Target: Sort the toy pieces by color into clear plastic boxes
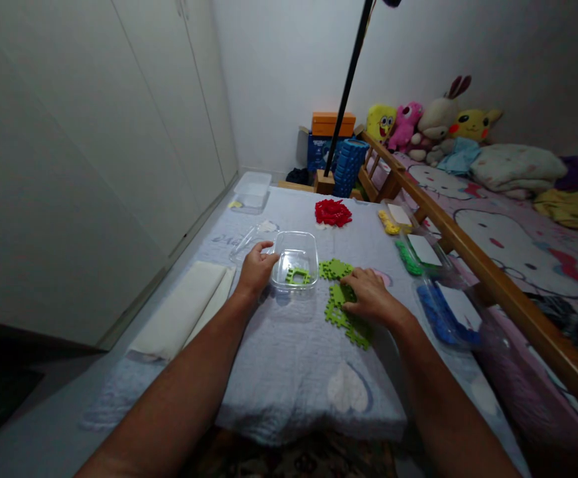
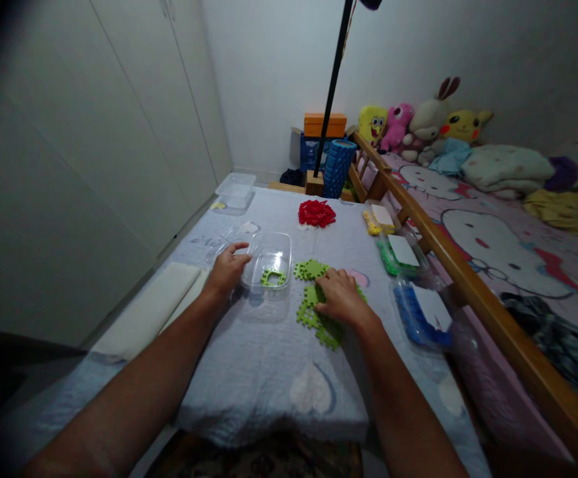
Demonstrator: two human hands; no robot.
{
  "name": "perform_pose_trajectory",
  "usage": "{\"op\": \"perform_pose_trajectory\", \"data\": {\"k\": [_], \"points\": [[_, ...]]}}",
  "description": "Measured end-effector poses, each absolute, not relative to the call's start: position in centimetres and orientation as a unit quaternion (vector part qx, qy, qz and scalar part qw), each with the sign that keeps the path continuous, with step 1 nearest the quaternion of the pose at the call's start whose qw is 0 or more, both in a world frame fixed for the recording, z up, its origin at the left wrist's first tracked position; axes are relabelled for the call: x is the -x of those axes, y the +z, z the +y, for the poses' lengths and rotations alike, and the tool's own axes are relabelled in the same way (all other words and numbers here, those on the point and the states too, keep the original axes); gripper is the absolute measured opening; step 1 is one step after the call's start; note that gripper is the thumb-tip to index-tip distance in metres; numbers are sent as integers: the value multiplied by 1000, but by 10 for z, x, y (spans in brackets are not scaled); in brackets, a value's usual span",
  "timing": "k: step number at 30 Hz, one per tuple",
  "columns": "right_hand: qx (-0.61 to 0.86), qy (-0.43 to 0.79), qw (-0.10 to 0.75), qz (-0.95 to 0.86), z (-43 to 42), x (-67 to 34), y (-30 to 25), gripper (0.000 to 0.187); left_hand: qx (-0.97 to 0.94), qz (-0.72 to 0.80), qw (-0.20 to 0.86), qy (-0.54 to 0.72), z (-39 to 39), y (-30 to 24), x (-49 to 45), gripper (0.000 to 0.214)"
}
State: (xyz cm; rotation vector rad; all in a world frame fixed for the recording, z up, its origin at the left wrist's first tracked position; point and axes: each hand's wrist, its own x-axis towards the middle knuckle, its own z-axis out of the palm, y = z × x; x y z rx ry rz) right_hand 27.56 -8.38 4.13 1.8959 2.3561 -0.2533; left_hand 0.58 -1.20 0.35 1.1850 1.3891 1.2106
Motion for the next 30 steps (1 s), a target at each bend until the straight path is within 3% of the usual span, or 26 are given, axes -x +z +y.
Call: {"op": "perform_pose_trajectory", "data": {"k": [11,20,30], "points": [[-610,-106,-22,785,-86,-276,35,41,-472,543,468,513,-10,0,-6,51],[-577,-115,-132,798,-68,-252,86,39,-475,545,476,501,-8,-4,-7,51],[-541,-55,25,839,-35,-174,83,40,-479,525,485,508,-9,-2,-8,49]]}}
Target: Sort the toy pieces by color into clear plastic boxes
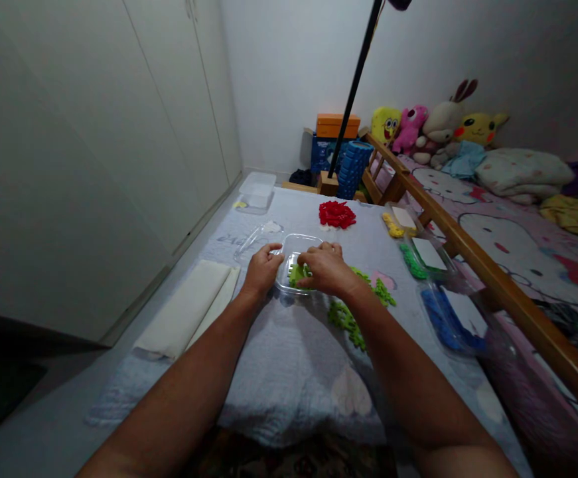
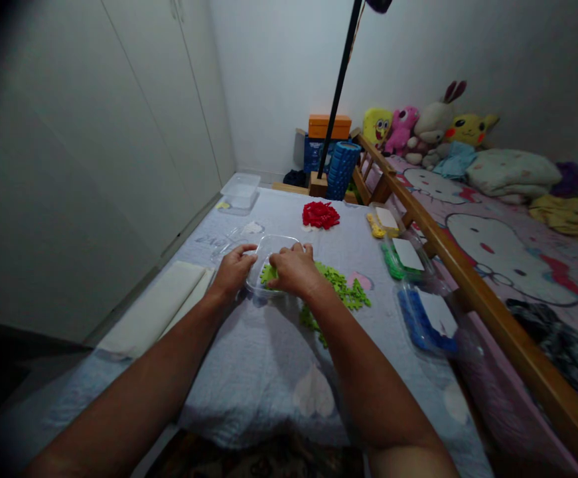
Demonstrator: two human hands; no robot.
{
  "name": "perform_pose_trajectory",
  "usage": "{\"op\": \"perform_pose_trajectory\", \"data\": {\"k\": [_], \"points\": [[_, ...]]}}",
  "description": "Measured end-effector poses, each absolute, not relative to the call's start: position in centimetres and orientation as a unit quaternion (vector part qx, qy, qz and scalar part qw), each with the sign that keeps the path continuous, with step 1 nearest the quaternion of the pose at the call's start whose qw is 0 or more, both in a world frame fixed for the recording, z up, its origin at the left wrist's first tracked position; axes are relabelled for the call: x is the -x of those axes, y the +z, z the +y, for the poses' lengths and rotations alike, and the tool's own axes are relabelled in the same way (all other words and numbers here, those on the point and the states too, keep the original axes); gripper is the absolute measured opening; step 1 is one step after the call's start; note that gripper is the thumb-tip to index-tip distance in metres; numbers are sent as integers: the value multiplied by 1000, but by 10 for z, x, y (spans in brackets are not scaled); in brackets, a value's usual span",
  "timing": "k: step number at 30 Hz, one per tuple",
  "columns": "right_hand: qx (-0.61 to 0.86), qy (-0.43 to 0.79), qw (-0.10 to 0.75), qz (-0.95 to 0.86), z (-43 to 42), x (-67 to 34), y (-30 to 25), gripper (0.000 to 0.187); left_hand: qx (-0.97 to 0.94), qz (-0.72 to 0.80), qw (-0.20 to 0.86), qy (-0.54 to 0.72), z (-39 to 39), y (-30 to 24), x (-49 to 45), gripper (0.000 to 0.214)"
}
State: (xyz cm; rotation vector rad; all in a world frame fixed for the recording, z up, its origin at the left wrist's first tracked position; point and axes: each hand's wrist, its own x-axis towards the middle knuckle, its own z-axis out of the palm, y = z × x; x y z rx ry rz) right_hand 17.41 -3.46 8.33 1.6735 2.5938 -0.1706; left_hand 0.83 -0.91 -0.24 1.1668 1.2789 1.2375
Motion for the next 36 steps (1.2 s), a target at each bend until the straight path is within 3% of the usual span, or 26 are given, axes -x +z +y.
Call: {"op": "perform_pose_trajectory", "data": {"k": [11,19,23,29,36], "points": [[-510,-113,33,852,-30,-166,71,27,-501,533,466,498,-8,-2,-7,44],[-568,-118,-192,792,-24,-220,73,20,-497,535,469,497,-7,-8,-7,46],[-652,-60,-145,742,-23,-257,57,23,-503,538,457,498,-7,-9,-7,44],[-692,-32,-35,721,-34,-264,40,45,-502,544,451,498,-6,-10,-7,44],[-694,-35,-26,718,-35,-262,31,38,-507,544,449,495,-7,-8,-7,44]]}}
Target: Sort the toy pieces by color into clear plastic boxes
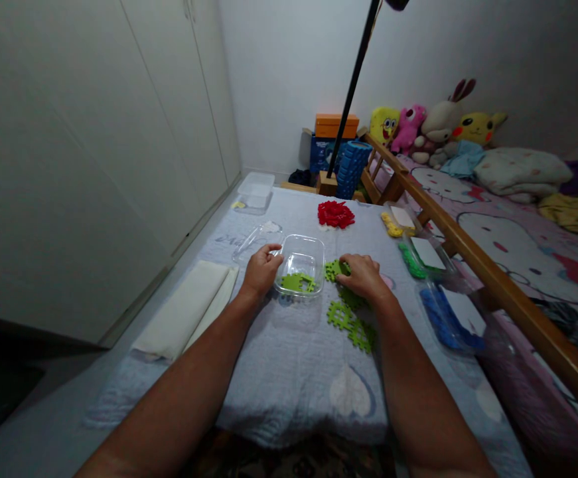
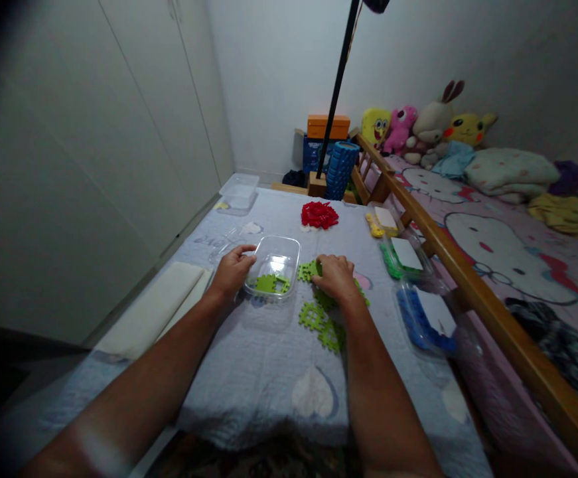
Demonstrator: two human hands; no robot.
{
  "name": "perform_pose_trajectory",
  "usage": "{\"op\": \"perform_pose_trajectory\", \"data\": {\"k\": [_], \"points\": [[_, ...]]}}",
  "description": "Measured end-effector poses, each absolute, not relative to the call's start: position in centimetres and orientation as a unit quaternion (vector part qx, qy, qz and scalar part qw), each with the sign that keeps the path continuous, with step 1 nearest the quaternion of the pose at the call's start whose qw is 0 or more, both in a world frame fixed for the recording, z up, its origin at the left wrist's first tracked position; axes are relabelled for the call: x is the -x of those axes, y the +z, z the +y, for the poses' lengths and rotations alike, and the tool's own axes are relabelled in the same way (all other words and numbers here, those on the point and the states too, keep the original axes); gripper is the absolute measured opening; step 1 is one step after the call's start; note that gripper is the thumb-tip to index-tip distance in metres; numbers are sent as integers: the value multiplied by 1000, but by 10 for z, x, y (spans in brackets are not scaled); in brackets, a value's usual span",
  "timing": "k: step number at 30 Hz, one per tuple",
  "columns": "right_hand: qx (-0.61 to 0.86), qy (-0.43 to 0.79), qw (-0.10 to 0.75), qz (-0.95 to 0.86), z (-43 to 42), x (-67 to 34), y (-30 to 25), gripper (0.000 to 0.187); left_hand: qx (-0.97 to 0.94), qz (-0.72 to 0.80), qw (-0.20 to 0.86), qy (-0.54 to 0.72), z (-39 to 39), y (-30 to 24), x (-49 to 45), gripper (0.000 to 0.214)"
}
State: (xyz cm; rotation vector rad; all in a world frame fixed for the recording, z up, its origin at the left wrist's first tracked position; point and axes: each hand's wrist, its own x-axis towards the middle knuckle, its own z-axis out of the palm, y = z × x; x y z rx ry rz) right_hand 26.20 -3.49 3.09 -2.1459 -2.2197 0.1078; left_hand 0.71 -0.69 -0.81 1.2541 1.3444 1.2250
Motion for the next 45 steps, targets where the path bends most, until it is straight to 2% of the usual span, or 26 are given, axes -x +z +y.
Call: {"op": "perform_pose_trajectory", "data": {"k": [3,9,11,14,21,30,35,42,45], "points": [[690,38,64,-720,-35,-264,30,37,-505,542,454,495,-10,-4,-8,43],[633,59,248,-731,-37,-260,43,36,-498,541,458,499,-9,-5,-8,45],[587,79,277,-756,-40,-252,50,37,-500,541,454,501,-8,-8,-8,46],[543,105,243,-797,-48,-234,61,36,-507,541,448,499,-5,-11,-7,47],[532,131,49,-835,-55,-201,79,27,-512,531,452,502,-3,-16,-6,47],[535,147,-23,-832,-52,-191,86,23,-502,526,458,512,-4,-13,-6,43],[524,157,2,-837,-53,-195,83,18,-503,531,454,508,-4,-14,-6,43],[537,115,201,-811,-42,-234,78,20,-497,537,459,503,-5,-14,-7,45],[587,97,228,-771,-40,-262,76,22,-501,538,457,500,-6,-12,-7,44]]}}
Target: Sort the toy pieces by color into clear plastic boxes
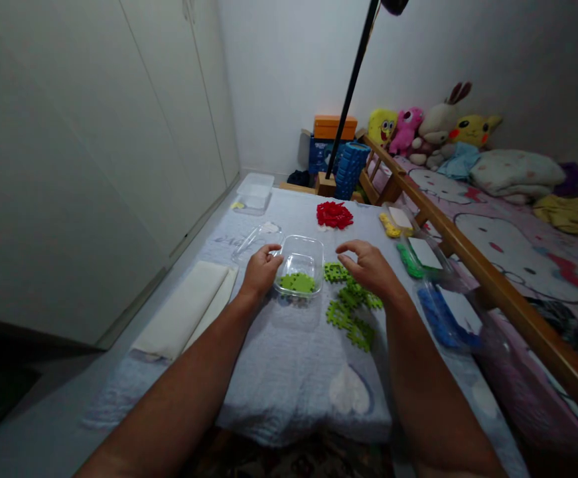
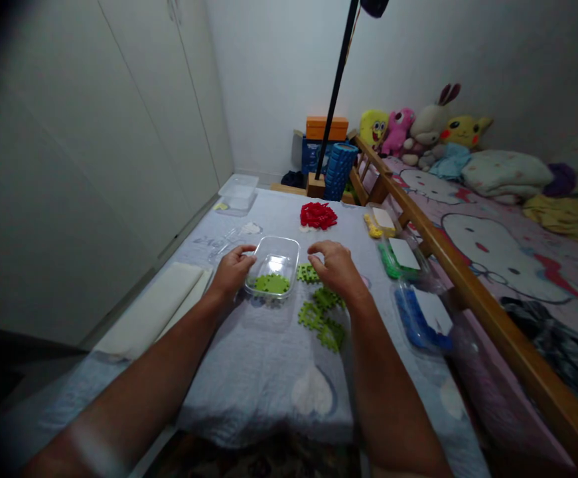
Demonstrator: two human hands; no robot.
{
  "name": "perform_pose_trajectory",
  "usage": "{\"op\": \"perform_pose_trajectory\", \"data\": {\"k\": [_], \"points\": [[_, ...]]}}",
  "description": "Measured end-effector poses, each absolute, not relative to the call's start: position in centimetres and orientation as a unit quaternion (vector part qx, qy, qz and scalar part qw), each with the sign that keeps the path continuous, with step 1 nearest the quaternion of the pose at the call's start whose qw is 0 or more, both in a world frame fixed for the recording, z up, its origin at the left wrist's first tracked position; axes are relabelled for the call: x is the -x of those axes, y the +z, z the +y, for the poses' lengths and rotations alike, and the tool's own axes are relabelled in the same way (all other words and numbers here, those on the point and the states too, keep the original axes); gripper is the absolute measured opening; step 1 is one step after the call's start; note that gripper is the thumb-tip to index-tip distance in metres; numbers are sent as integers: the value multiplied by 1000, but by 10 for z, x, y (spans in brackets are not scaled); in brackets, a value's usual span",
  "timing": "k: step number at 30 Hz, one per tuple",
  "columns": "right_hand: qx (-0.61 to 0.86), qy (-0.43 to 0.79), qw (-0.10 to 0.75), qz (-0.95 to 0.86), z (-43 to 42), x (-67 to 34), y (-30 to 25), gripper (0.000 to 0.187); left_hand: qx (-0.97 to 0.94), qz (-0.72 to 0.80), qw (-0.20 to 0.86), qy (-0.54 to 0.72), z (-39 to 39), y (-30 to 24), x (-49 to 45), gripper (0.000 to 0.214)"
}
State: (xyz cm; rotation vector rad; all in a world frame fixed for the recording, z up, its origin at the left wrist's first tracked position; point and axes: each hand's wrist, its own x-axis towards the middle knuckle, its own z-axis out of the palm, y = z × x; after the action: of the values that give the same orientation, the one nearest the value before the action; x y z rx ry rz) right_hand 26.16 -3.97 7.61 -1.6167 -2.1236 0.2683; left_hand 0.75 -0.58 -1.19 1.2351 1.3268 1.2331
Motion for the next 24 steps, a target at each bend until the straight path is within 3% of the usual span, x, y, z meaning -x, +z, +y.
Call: {"op": "perform_pose_trajectory", "data": {"k": [8,11,16,24], "points": [[716,80,31,-693,-48,-294,54,35,-511,539,447,498,-7,-9,-7,44],[726,75,-2,-684,-51,-291,44,42,-511,541,442,501,-8,-8,-7,44],[692,83,24,-717,-49,-290,33,37,-502,542,451,500,-7,-8,-7,44],[671,129,169,-710,-45,-287,27,25,-508,542,442,504,-7,-9,-7,44]]}}
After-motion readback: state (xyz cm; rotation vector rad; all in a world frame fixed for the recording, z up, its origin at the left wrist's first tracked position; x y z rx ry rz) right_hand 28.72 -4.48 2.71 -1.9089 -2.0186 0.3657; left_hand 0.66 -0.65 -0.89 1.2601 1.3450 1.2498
